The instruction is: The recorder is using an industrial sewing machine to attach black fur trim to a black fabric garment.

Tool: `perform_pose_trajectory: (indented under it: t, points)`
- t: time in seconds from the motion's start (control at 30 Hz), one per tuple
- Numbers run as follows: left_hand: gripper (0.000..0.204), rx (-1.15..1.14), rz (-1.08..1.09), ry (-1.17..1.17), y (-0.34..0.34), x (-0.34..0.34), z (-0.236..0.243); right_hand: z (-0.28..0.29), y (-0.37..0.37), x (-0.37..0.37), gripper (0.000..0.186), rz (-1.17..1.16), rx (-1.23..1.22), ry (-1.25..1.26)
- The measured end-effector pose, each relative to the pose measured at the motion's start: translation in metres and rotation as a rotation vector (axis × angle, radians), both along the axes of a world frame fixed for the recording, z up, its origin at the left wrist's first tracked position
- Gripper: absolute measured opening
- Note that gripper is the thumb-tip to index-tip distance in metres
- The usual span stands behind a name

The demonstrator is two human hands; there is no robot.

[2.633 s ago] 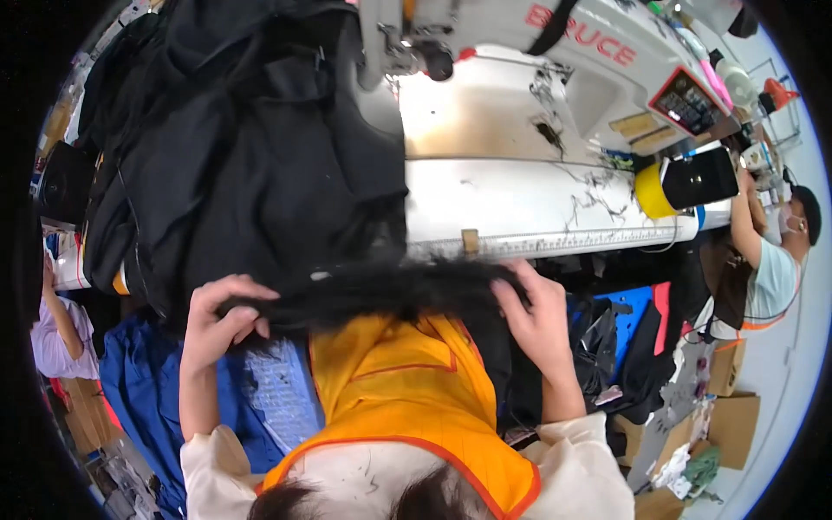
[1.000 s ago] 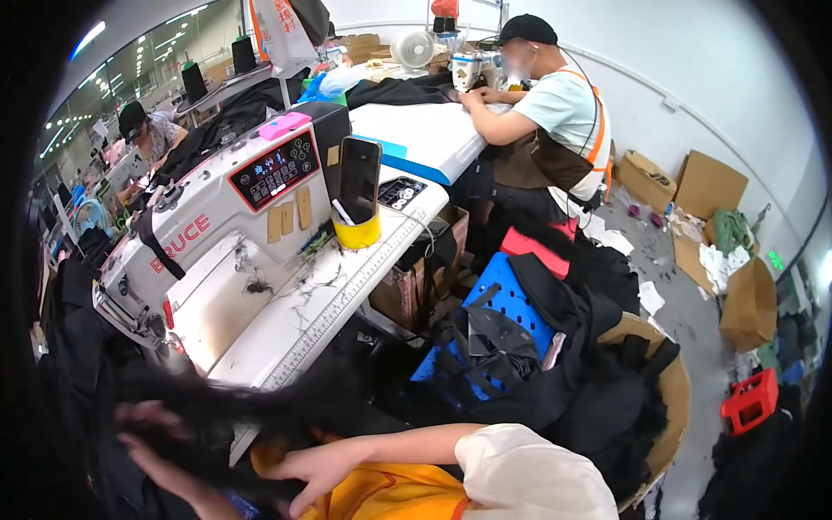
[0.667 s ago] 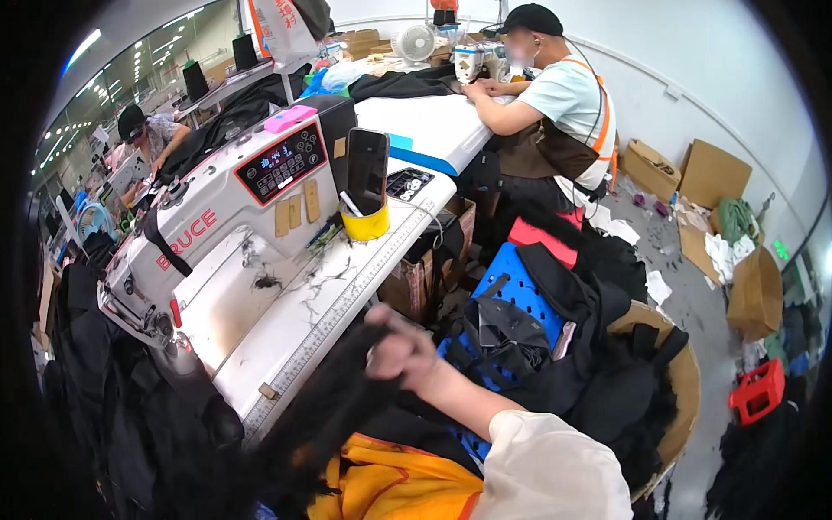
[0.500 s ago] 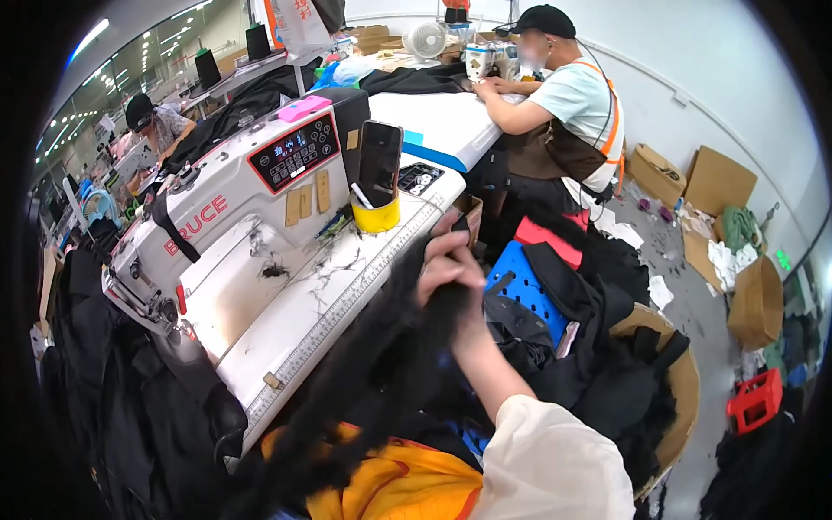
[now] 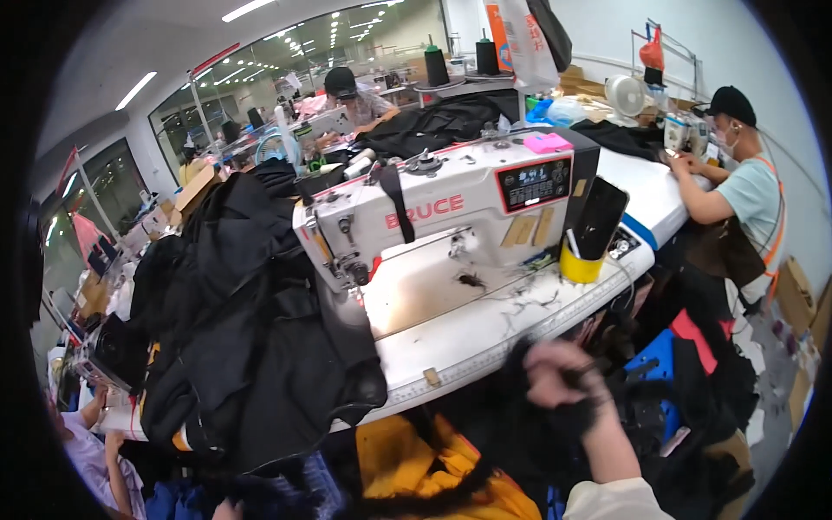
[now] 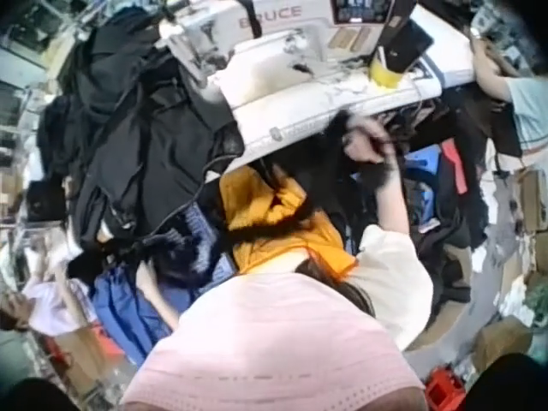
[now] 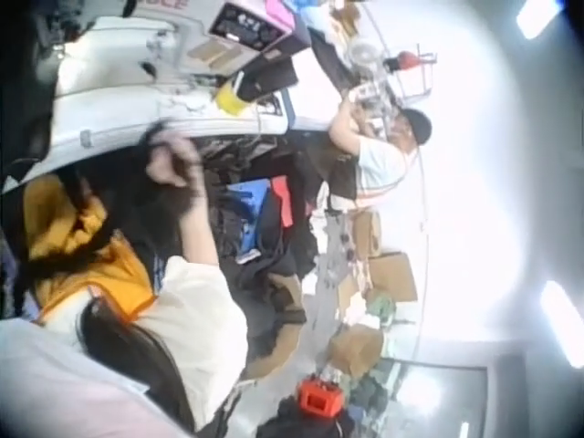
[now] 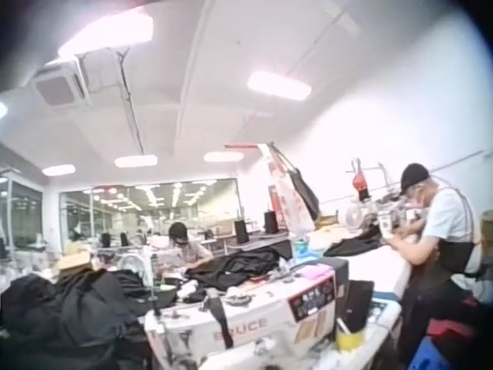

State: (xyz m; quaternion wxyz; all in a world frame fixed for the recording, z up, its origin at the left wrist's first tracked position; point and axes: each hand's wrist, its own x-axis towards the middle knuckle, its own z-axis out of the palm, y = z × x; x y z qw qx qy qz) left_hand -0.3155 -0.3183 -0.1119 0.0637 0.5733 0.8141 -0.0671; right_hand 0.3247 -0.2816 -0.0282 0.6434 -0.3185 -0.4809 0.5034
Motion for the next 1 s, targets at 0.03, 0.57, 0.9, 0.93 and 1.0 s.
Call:
perform_pose_trajectory:
  t: [0.03, 0.57, 0.9, 0.93, 1.0]
  points:
    - [0.065, -0.006, 0.074, -0.313, 0.019, 0.049, 0.032, 0.000, 0.015, -0.026, 0.018, 0.245, -0.011, -0.480]
    - [0.029, -0.132, -0.306, -1.376, 0.076, 0.254, 0.063, -0.008, -0.007, 0.038, 0.021, 0.320, 0.275, 1.308]
    - [0.028, -0.065, -1.336, -0.473, 0.047, 0.374, 0.075, -0.051, -0.011, -0.076, 0.046, 0.416, -0.484, 0.749]
    - [0.038, -0.269, -1.359, -0.245, 0.043, 0.371, 0.079, -0.048, -0.002, -0.069, 0.043, 0.288, -0.572, 0.884]
    - [0.028, -0.391, -1.226, -0.503, 0.034, 0.353, 0.044, -0.115, 0.007, -0.030, 0.039, 0.280, -0.300, 1.113]
